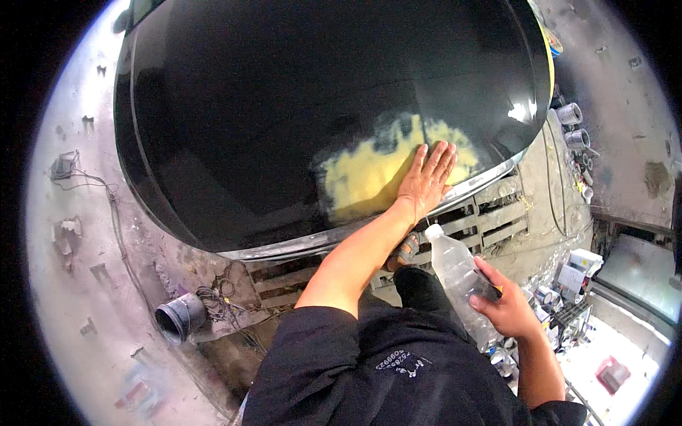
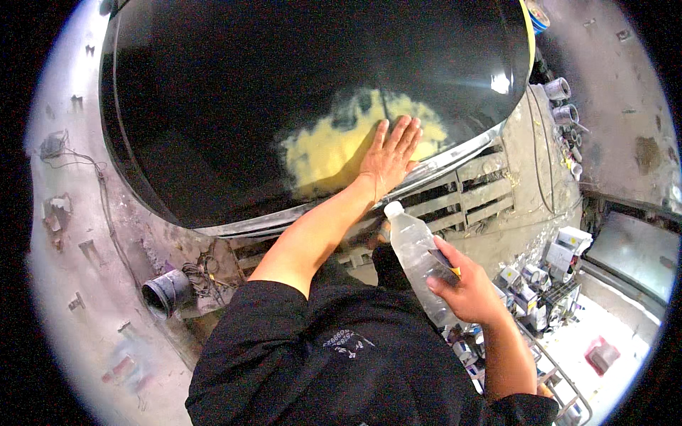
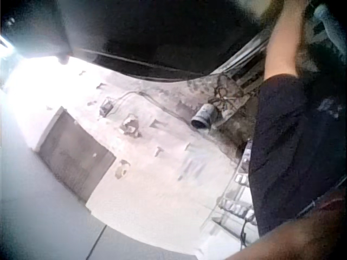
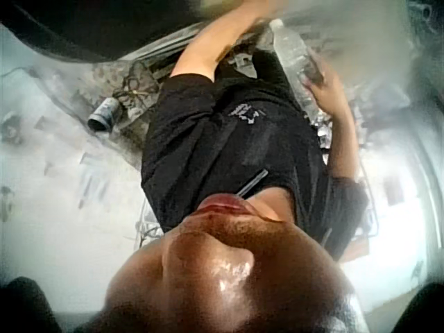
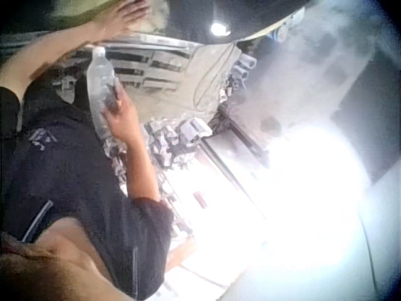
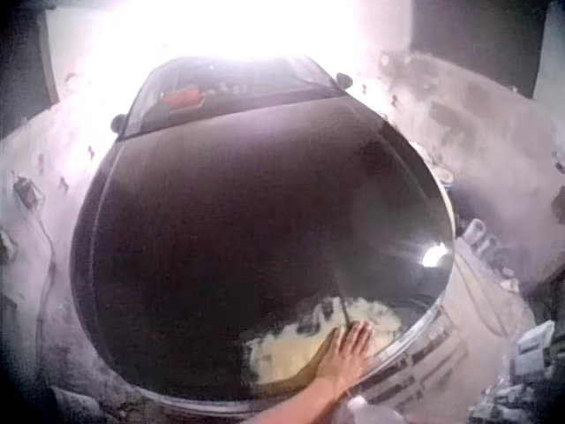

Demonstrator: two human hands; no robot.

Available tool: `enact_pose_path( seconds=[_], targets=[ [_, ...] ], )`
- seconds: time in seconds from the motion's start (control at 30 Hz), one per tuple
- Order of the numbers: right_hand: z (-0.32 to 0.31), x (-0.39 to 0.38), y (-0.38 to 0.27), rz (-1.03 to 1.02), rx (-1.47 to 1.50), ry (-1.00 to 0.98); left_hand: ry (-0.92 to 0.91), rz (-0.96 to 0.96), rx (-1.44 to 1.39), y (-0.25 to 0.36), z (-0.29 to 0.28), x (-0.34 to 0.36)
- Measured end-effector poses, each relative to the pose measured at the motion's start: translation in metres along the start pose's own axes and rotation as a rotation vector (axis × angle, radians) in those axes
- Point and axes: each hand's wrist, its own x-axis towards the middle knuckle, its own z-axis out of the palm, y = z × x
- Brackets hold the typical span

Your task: The person wet-sands the hood and front fender of a black car, alternating between pouring water from a plastic bottle and rubbing the surface with a sanding block. They move around the vehicle to reach different areas, eventually sanding the side panel near the headlight.

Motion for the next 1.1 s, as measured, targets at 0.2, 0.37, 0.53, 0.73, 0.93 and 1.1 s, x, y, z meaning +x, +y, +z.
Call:
enact_pose_path(
  seconds=[0.2, 0.37, 0.53, 0.73, 0.93, 1.1],
  targets=[
    [0.073, 0.008, -0.051, 0.041, -0.033, -0.084, 0.011, -0.055, -0.044, -0.091, 0.03, -0.157],
    [0.143, 0.029, -0.105, -0.041, -0.093, -0.216, 0.106, -0.251, -0.136, -0.217, 0.035, -0.304],
    [0.189, 0.043, -0.13, -0.115, -0.106, -0.308, 0.177, -0.513, -0.136, -0.295, 0.031, -0.389],
    [0.2, 0.036, -0.13, -0.171, -0.16, -0.223, -0.016, -0.419, -0.331, -0.213, 0.006, -0.298],
    [0.18, 0.029, -0.14, -0.066, -0.249, -0.234, 0.155, -0.371, -0.111, -0.144, 0.017, -0.221],
    [0.161, 0.031, -0.116, -0.203, -0.258, -0.262, 0.227, -0.665, -0.244, -0.214, 0.04, -0.316]
  ],
)
